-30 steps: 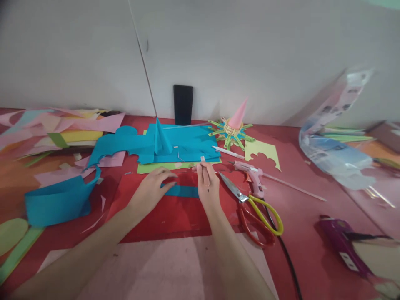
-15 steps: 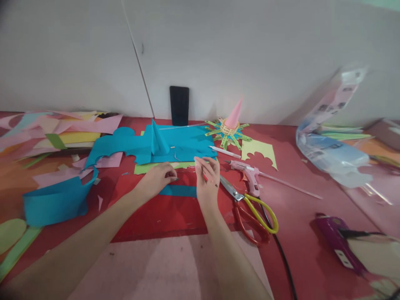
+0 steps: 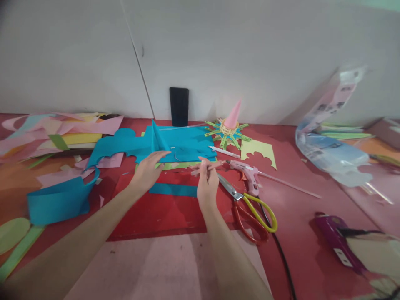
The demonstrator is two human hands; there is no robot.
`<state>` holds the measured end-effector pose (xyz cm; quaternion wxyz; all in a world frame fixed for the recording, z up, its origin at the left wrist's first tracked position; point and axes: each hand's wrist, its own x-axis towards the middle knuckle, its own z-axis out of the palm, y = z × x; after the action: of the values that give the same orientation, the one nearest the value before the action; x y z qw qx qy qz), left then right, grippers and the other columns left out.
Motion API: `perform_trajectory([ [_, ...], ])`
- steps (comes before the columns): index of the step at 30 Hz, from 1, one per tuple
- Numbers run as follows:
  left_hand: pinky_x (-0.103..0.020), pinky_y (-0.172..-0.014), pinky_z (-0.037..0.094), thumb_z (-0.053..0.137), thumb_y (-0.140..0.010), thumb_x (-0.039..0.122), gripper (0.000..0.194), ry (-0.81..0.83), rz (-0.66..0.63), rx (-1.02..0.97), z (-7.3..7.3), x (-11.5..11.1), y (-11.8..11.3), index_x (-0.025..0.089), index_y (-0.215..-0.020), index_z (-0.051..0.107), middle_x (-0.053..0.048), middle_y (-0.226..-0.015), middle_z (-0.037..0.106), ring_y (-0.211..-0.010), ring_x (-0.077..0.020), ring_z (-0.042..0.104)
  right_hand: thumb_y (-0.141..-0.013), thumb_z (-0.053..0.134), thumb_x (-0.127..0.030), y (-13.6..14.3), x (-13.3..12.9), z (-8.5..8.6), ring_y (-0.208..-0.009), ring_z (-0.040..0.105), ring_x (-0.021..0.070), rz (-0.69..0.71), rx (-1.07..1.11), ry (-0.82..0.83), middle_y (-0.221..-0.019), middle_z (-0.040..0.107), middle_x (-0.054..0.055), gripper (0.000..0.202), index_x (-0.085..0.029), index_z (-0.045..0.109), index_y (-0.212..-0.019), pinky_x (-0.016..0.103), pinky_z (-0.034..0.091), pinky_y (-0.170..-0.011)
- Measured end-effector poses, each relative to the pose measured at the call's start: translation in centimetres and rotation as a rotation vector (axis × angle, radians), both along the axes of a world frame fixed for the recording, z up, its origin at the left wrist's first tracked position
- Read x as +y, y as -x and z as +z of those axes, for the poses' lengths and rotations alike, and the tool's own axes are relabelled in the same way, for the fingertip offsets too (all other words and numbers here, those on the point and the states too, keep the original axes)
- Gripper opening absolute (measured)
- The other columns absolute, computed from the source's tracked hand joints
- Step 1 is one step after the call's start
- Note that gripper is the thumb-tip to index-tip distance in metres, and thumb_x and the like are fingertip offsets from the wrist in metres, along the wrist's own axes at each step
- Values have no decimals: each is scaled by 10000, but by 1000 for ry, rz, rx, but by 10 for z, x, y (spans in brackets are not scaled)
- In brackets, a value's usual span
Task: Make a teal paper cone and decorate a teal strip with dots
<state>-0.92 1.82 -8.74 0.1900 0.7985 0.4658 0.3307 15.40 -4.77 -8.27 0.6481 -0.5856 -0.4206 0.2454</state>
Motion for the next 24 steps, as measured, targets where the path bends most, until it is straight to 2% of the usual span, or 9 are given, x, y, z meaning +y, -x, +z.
perform_trajectory([
  [1, -312, -837, 442, 420, -818, 159, 293, -19, -15, 27, 1, -1, -1, 238, -1063, 558, -28, -1122, 586, -1001, -164, 549, -865, 380, -419, 0, 0, 1, -602, 604, 170, -15, 13, -13, -696, 654, 56, 348, -144, 571, -959, 302, 473, -628],
  [3, -329, -795, 454, 465, -820, 256, 168, -19, -1, 93, 4, -3, -4, 219, -881, 617, -23, -886, 654, -862, -176, 587, -860, 392, -421, 0, 0, 3, -570, 590, 159, -54, 32, -37, -644, 632, 37, 323, -151, 568, -886, 282, 463, -579],
  [5, -330, -744, 461, 479, -817, 297, 166, -10, 40, 124, 4, -4, -6, 210, -773, 613, -13, -711, 642, -760, -178, 589, -859, 399, -425, 0, 0, 4, -479, 540, 133, -64, 57, -41, -551, 572, -5, 311, -158, 557, -828, 253, 429, -492],
  [10, -345, -877, 411, 492, -813, 248, 246, -59, -42, 71, 2, -5, -12, 234, -1052, 550, -18, -998, 630, -964, -172, 555, -855, 416, -434, -1, -2, 7, -315, 341, 79, -54, 106, -9, -407, 376, -87, 305, -172, 534, -756, 212, 295, -337],
  [13, -401, -970, 334, 495, -815, 279, 140, -64, -43, 98, 1, -6, -16, 226, -869, 614, -10, -986, 635, -955, -169, 561, -850, 425, -436, 0, -2, 8, -335, 343, 76, -62, 117, -18, -410, 379, -82, 308, -169, 527, -734, 204, 294, -342],
  [16, -457, -1032, 237, 438, -846, 306, 262, -72, -32, 143, 0, -7, -22, 208, -674, 610, -6, -913, 655, -893, -163, 584, -846, 425, -448, 0, -1, 9, -338, 345, 71, -68, 127, -9, -413, 387, -80, 319, -165, 528, -741, 199, 299, -346],
  [19, -444, -1036, 252, 318, -889, 245, 304, -49, -67, 162, -2, -9, -26, 216, -891, 620, -2, -808, 672, -818, -146, 606, -842, 424, -458, -1, 0, 8, -333, 346, 67, -72, 126, -4, -412, 389, -80, 325, -165, 527, -748, 194, 299, -342],
  [21, -402, -1012, 308, 310, -879, 180, 334, -34, -74, 125, -2, -11, -26, 220, -1133, 523, -35, -1023, 643, -975, -152, 571, -842, 425, -455, -2, 1, 7, -330, 346, 67, -66, 129, -5, -412, 389, -79, 319, -167, 524, -746, 193, 295, -336],
  [24, -413, -1034, 273, 439, -837, 238, 402, 12, -155, 133, -1, -21, -22, 272, -1237, 428, -45, -1335, 429, -1235, -186, 371, -845, 422, -454, -4, 3, 3, -325, 344, 68, -66, 141, 0, -412, 389, -81, 313, -173, 518, -747, 193, 289, -330],
])
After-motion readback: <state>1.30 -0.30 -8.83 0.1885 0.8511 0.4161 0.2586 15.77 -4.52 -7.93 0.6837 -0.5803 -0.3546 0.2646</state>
